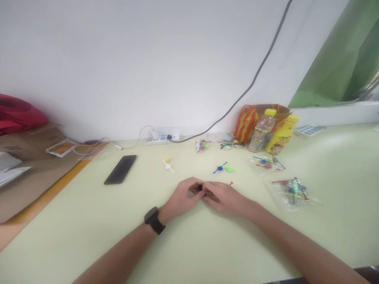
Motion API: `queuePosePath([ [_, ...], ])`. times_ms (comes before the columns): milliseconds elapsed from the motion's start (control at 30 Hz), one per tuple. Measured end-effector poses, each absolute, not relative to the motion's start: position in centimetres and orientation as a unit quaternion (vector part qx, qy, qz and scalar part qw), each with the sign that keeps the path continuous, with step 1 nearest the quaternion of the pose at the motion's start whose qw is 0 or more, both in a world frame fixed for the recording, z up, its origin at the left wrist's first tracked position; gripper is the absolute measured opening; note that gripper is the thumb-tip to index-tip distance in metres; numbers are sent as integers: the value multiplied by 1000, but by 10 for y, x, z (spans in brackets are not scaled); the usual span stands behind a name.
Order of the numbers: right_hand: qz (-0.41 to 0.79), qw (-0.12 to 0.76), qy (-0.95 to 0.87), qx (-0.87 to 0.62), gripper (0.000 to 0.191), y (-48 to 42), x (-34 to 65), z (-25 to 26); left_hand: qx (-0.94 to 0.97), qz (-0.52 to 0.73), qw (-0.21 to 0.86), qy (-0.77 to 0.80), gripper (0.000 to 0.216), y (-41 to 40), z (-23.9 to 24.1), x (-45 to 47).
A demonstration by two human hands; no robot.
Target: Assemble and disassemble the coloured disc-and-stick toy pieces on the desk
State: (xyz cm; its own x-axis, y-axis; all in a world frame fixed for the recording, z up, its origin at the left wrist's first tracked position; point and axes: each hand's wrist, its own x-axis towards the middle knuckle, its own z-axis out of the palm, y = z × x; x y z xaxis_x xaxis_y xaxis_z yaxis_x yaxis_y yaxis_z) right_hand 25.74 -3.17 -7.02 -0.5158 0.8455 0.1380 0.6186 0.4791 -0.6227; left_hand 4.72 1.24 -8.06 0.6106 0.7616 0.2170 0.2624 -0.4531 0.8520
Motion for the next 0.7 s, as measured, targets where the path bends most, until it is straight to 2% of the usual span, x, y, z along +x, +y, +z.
queuePosePath([
  [467,257,231,-827,-443,5,-30,258,-72,796,306,412,321,16,12,-81,47],
  [700,275,260,-819,-432,19,-26,259,-80,781,313,432,325,17,13,-79,47],
])
